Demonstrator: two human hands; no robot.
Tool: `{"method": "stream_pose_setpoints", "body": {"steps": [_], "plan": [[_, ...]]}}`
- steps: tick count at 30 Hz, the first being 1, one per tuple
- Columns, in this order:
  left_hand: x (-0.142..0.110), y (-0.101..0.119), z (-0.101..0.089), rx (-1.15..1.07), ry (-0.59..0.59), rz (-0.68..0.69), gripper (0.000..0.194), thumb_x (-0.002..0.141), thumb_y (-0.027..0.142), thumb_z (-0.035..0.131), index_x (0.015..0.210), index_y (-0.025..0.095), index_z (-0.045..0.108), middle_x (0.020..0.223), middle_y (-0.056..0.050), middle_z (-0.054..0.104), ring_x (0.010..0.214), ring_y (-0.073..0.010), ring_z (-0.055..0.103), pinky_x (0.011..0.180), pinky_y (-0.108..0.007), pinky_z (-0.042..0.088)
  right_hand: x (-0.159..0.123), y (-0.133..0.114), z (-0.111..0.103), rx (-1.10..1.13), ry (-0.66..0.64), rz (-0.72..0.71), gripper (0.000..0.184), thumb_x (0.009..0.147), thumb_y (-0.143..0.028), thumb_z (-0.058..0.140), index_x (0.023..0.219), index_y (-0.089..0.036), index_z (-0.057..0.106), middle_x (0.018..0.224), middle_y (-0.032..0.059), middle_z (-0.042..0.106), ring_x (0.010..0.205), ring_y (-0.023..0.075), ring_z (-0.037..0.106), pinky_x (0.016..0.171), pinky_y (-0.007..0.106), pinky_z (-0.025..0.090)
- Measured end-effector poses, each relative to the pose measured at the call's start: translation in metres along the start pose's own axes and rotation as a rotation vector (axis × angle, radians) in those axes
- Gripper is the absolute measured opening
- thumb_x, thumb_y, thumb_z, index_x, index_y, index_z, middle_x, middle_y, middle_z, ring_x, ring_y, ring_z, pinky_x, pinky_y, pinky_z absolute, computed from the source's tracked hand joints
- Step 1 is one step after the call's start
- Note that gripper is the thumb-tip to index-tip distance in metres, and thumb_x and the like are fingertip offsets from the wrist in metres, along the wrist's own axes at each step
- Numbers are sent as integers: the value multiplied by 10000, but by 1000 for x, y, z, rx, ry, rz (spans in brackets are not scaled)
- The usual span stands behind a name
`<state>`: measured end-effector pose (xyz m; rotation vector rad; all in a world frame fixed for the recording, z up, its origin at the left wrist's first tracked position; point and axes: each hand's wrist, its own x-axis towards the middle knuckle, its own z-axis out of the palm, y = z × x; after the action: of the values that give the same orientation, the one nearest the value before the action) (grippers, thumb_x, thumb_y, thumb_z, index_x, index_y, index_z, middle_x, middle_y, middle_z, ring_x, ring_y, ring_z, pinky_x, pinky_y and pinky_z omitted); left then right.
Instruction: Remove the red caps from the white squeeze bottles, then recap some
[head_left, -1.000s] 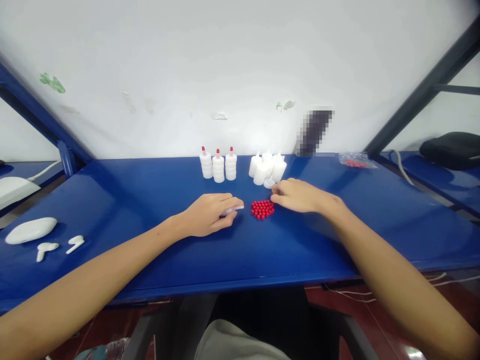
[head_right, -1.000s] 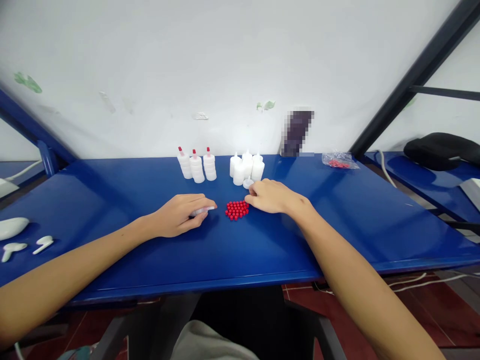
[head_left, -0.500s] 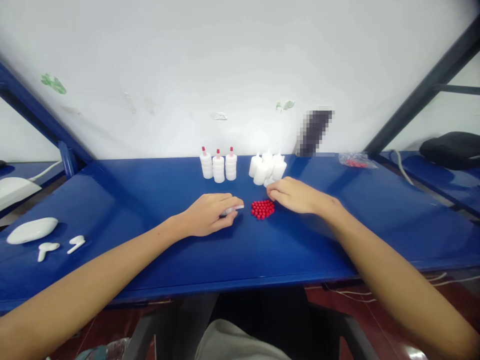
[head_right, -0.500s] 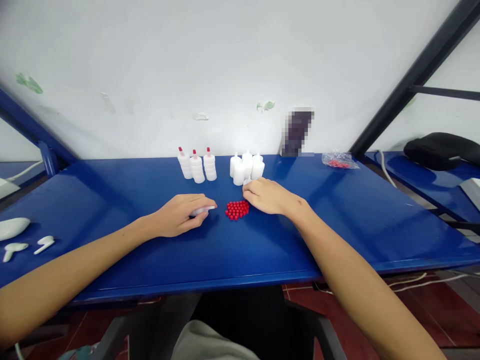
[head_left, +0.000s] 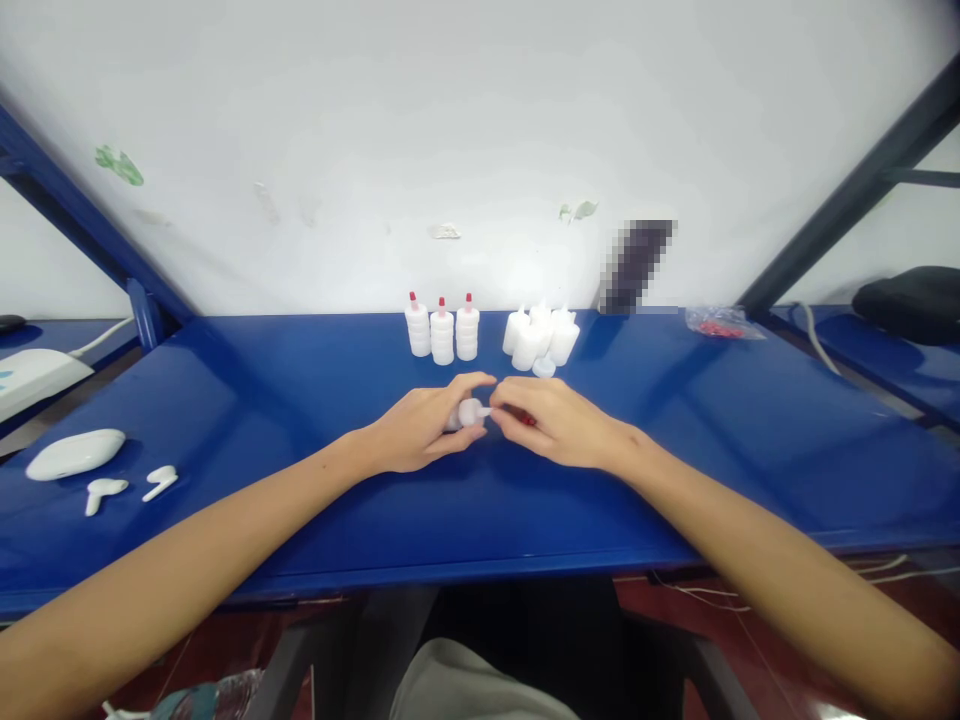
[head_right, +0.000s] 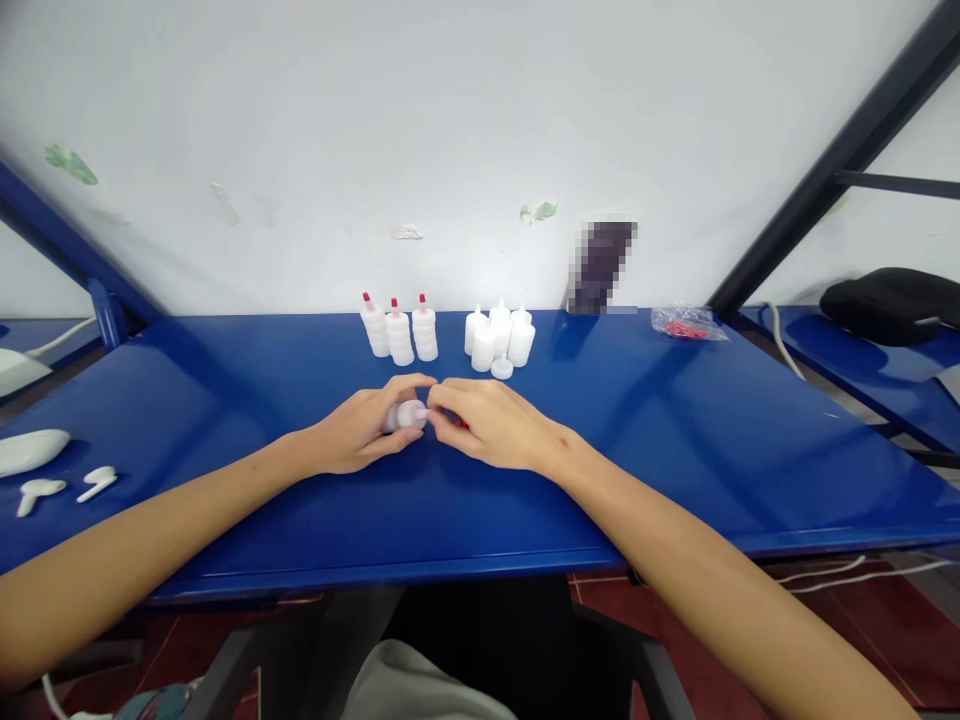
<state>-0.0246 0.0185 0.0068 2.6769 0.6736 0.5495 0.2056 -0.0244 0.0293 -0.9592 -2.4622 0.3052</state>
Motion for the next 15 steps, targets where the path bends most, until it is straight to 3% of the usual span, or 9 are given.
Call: {"method": "stream_pose_setpoints", "body": {"steps": [2, 4, 7, 10, 15], "plan": [[0, 0, -1, -3, 43, -13, 441, 988, 385, 429, 1375, 186, 357, 943, -19, 639, 728, -149, 598, 697, -262, 447, -2, 7, -7, -52, 135, 85, 212, 953, -256, 407, 814, -183, 550, 714, 5, 575, 604, 128, 480, 613, 258, 354], [-1, 0, -2, 12, 86, 6, 277, 1006, 320, 341, 1131, 171, 539, 870, -23, 628, 717, -146, 579, 698, -264, 437, -3, 16, -16, -172, 247, 217, 197, 917, -242, 416, 781, -186, 548, 689, 12, 583, 597, 141, 481, 599, 273, 327], [-2, -2, -3, 26, 151, 64, 355, 990, 247, 275, 751, 170, 526, 729, -25, 571, 646, -140, 519, 650, -270, 408, -6, 30, -30, -386, 294, 450, 170, 855, -246, 446, 762, -189, 576, 717, 37, 631, 626, 174, 510, 583, 297, 282], [-3, -3, -3, -6, 212, 78, 344, 974, 241, 281, 722, 172, 504, 691, -20, 549, 609, -134, 490, 618, -272, 396, -8, 41, -35, -481, 279, 624, 198, 854, -289, 443, 798, -191, 606, 766, 61, 672, 662, 202, 545, 568, 302, 261], [-5, -6, 0, -102, 265, 125, 280, 949, 217, 304, 764, 170, 507, 653, 1, 548, 568, -120, 487, 581, -257, 388, -6, 50, -29, -498, 179, 720, 218, 871, -323, 448, 857, -198, 626, 805, 72, 697, 699, 219, 592, 565, 293, 267]]}}
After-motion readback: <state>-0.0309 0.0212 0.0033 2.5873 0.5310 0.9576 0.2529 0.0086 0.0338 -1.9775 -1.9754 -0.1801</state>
